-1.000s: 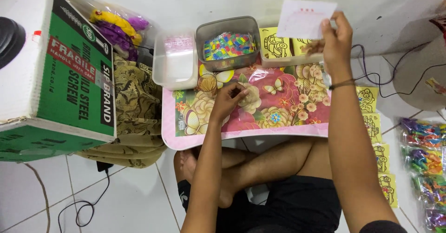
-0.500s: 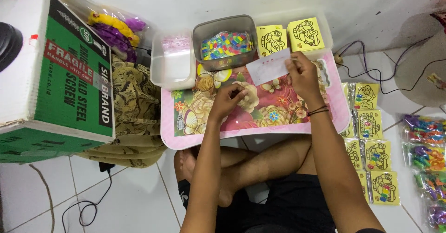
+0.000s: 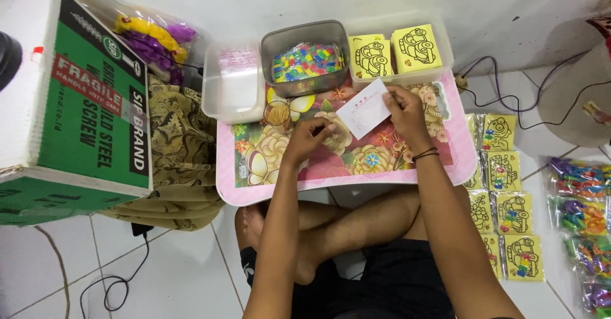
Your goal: The person places a drawing into a plastic sleeve and adds small colorful stickers from a container by hand.
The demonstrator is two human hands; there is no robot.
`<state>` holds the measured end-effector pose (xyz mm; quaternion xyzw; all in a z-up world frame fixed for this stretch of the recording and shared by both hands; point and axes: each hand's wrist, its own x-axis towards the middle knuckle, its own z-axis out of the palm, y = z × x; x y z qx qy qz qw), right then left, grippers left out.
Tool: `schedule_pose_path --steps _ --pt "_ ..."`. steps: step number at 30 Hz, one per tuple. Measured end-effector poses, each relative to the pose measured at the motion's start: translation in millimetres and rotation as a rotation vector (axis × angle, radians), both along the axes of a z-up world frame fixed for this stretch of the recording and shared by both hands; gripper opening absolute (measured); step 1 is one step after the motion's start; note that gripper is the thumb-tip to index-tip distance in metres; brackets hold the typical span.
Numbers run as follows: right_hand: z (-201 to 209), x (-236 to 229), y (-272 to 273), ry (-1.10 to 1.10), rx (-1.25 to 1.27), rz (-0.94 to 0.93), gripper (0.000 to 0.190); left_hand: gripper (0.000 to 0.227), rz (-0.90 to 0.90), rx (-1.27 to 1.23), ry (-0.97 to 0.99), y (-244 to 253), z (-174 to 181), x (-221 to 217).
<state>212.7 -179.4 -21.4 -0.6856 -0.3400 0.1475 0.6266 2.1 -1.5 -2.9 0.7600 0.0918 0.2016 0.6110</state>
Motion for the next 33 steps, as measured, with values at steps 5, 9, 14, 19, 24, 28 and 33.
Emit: schedule_pose_path --steps 5,9,14,19,24,28,33 --pt "-5.5 2.2 -5.1 0.000 -0.035 0.056 0.017 0.017 -0.016 0.021 0.008 3.5 -6.3 2.1" --pt "-10.1 3.9 -8.6 -0.047 -0.085 0.133 0.019 0.018 -0.022 0.025 -0.013 4.2 -9.8 2.0" --pt "9.7 2.2 -11.6 -0.093 -0.131 0.313 0.036 0.016 -0.077 0.040 0.019 8.3 -10.1 1.4" --pt "29.1 -3.1 -17.3 -0.010 -0.149 0.552 0.052 0.017 -0.138 0.036 0.021 9.3 -13.1 2.9" --pt "22.3 1.2 -20.7 0.158 -0.031 0.496 0.034 0.048 -0.199 -0.042 -0.052 21.0 -61.5 10.9" --pt "0.4 15.3 -17.7 0.282 0.236 0.392 0.017 0.085 -0.155 -0.175 -0.096 19.4 -40.9 7.6" --pt "-13.7 24.9 -12.4 0.211 0.436 0.434 0.017 0.097 -0.068 -0.238 -0.085 10.2 -20.8 11.4"
